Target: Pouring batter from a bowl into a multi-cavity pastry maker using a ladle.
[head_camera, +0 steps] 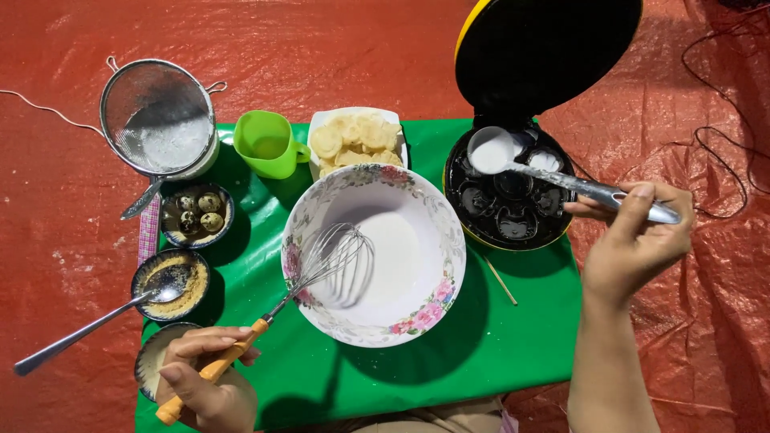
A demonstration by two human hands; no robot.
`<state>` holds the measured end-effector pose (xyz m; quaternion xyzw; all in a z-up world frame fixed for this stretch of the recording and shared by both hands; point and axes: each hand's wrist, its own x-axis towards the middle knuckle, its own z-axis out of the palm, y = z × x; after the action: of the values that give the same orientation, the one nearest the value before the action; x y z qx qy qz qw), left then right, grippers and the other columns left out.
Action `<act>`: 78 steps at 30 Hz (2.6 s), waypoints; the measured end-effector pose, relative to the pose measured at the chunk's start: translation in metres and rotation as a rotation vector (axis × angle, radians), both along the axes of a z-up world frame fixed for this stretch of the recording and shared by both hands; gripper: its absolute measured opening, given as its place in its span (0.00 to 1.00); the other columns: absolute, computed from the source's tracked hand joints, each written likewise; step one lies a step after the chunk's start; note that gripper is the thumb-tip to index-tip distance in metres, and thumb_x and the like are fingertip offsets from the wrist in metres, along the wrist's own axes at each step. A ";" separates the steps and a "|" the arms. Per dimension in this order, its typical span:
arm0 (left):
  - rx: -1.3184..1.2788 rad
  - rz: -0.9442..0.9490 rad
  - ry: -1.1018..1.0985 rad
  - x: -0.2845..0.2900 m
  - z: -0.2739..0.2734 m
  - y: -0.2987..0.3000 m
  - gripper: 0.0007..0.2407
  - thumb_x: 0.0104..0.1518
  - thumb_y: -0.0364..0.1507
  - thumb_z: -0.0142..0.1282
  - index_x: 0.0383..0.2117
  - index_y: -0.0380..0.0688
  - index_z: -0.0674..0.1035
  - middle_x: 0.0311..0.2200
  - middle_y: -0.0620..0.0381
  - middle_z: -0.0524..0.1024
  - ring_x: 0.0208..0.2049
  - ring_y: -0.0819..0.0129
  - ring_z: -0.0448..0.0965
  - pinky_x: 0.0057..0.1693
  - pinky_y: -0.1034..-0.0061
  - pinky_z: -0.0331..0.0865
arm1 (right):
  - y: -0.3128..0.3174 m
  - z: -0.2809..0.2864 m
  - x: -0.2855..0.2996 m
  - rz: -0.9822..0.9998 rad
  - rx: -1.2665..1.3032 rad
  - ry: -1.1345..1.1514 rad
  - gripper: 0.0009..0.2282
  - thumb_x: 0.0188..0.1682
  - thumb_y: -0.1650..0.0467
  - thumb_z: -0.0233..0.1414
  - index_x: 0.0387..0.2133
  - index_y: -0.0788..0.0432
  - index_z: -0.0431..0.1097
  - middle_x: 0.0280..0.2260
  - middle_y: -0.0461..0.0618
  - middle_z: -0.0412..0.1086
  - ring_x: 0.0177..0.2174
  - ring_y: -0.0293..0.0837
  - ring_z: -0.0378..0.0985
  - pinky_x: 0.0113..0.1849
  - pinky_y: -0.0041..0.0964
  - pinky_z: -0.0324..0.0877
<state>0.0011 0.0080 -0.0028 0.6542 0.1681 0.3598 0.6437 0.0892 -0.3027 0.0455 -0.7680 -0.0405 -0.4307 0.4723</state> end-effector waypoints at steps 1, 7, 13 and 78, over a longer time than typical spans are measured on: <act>0.000 0.001 0.001 -0.001 -0.002 0.002 0.21 0.57 0.42 0.27 0.16 0.35 0.64 0.16 0.46 0.65 0.12 0.64 0.64 0.18 0.83 0.59 | 0.001 -0.002 0.001 0.001 0.000 0.001 0.03 0.53 0.79 0.32 0.30 0.70 0.48 0.28 0.66 0.54 0.21 0.57 0.68 0.22 0.40 0.72; 0.004 -0.012 0.031 -0.001 -0.002 0.003 0.22 0.56 0.42 0.27 0.16 0.35 0.65 0.16 0.47 0.66 0.12 0.64 0.65 0.18 0.84 0.59 | 0.003 -0.014 0.006 -0.037 -0.062 -0.070 0.03 0.52 0.78 0.33 0.30 0.71 0.49 0.29 0.69 0.55 0.21 0.60 0.68 0.23 0.43 0.71; 0.024 -0.014 0.034 0.000 -0.001 0.001 0.22 0.57 0.42 0.27 0.16 0.34 0.65 0.17 0.45 0.66 0.11 0.64 0.64 0.19 0.82 0.59 | 0.008 -0.013 0.006 -0.053 -0.113 -0.110 0.05 0.51 0.77 0.33 0.28 0.71 0.49 0.28 0.67 0.56 0.20 0.58 0.69 0.21 0.39 0.69; -0.003 -0.143 0.016 -0.033 0.023 -0.011 0.18 0.56 0.36 0.27 0.18 0.33 0.67 0.22 0.45 0.68 0.19 0.60 0.71 0.23 0.79 0.67 | 0.069 -0.015 -0.069 0.144 -0.051 0.427 0.06 0.46 0.71 0.39 0.25 0.62 0.59 0.16 0.50 0.67 0.17 0.41 0.73 0.18 0.21 0.62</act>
<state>-0.0324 -0.0030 0.0205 0.6663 0.1267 0.3075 0.6674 0.0205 -0.2332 0.0302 -0.8485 -0.0054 -0.2224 0.4802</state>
